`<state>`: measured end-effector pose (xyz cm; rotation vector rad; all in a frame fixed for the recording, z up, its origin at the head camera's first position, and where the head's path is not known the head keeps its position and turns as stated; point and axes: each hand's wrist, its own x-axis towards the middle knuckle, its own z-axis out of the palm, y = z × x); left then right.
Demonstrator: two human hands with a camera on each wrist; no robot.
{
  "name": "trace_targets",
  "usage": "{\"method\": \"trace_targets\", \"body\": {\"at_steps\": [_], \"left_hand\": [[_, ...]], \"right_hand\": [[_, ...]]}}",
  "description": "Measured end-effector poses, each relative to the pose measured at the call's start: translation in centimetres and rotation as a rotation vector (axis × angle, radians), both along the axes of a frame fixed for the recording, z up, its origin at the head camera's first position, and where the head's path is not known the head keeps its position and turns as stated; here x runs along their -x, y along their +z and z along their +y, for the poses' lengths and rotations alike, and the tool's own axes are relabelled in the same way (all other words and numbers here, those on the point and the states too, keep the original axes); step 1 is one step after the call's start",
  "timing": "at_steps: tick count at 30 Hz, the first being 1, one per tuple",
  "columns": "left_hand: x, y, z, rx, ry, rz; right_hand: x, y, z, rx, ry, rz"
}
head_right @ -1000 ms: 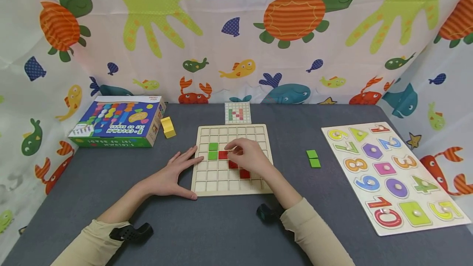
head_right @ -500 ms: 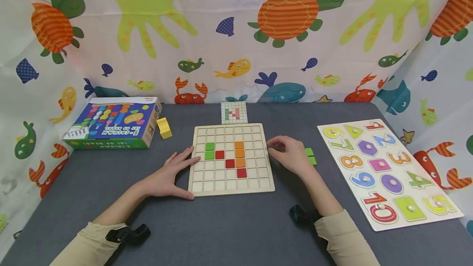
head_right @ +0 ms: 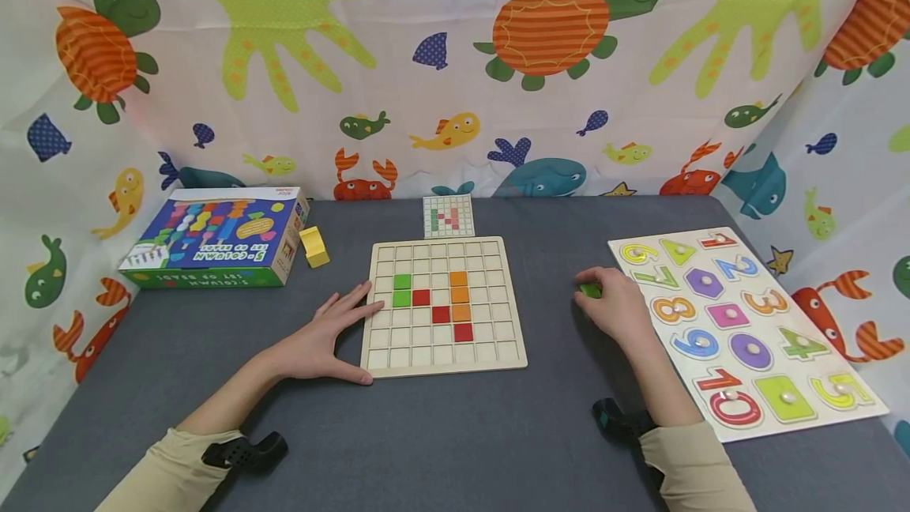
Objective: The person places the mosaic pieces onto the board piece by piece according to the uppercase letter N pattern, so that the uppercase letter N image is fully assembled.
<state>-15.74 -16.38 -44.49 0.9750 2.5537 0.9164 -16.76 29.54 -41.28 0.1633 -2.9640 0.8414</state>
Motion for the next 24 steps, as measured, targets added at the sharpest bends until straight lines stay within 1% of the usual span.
{"method": "trace_targets", "body": {"at_steps": [4,9,11,18,24], "left_hand": [[0.0,0.0,0.0,0.000,0.002,-0.003],[0.0,-0.1,0.0,-0.002,0.003,0.001],[0.0,-0.1,0.0,-0.002,0.003,0.001],[0.0,0.0,0.0,-0.004,0.003,-0.002],[0.0,-0.1,0.0,-0.004,0.002,0.000]], "right_hand": [[0.2,-0.1,-0.4,0.006,0.041,-0.015],[0.3,-0.4,-1.1,0.056,0.091,-0.042],[0.4,-0.5,-1.3,0.068,0.093,-0.042],[0.8,-0.7,-1.8,0.056,0.098,-0.012],[1.0,-0.5,-3.6,0.103,0.091,-0.019]]}}
